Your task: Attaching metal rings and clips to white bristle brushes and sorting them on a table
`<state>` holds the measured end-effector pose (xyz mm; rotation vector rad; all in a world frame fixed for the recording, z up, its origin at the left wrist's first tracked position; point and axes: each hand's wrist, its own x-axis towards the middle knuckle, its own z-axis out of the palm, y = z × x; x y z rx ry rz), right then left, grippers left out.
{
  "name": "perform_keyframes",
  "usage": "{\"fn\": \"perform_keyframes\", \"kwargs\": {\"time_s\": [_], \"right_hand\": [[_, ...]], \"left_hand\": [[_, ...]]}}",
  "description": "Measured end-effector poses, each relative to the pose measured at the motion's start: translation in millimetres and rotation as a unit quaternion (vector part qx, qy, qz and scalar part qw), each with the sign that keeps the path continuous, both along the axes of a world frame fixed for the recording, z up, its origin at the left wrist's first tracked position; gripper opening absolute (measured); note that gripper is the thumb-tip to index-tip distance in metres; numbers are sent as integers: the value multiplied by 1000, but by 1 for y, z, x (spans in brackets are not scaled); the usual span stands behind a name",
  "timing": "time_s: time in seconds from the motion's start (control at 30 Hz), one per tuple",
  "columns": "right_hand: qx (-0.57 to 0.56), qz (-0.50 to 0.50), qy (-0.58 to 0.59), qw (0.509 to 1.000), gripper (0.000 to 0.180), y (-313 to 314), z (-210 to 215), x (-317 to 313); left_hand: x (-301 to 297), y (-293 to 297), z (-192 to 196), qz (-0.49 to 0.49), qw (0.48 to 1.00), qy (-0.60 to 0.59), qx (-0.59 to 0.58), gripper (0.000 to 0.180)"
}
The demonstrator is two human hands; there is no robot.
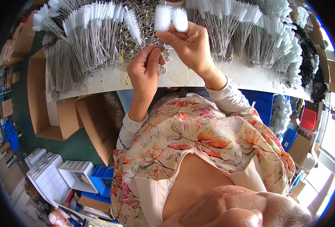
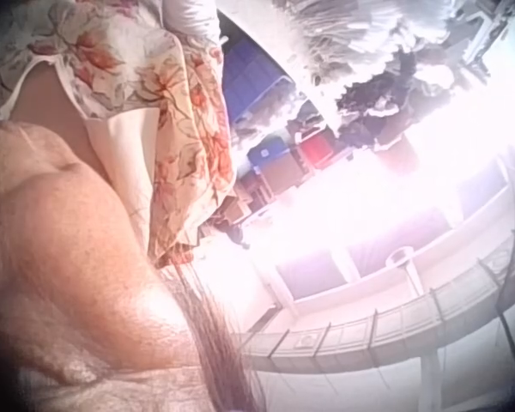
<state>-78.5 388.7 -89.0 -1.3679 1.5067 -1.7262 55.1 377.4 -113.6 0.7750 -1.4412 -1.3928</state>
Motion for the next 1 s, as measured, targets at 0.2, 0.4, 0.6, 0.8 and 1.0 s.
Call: {"fn": "perform_keyframes", "kwargs": {"time_s": [0.2, 0.4, 0.6, 0.8, 1.0], "right_hand": [[-6, -17, 53, 998, 22, 3, -4, -1], [-20, 29, -63, 997, 23, 4, 3, 1], [21, 4, -11, 1000, 22, 7, -2, -4], [30, -8, 31, 999, 21, 12, -3, 0], [29, -13, -45, 998, 23, 12, -7, -4]], "left_hand": [[1, -3, -4, -12, 998, -1, 68, 13], [12, -3, -4, -167, 930, 216, 247, 15], [17, -2, -6, -162, 949, 151, 225, 15], [13, -4, -14, -139, 956, 129, 222, 12], [12, -1, -13, -145, 959, 106, 218, 16]]}}
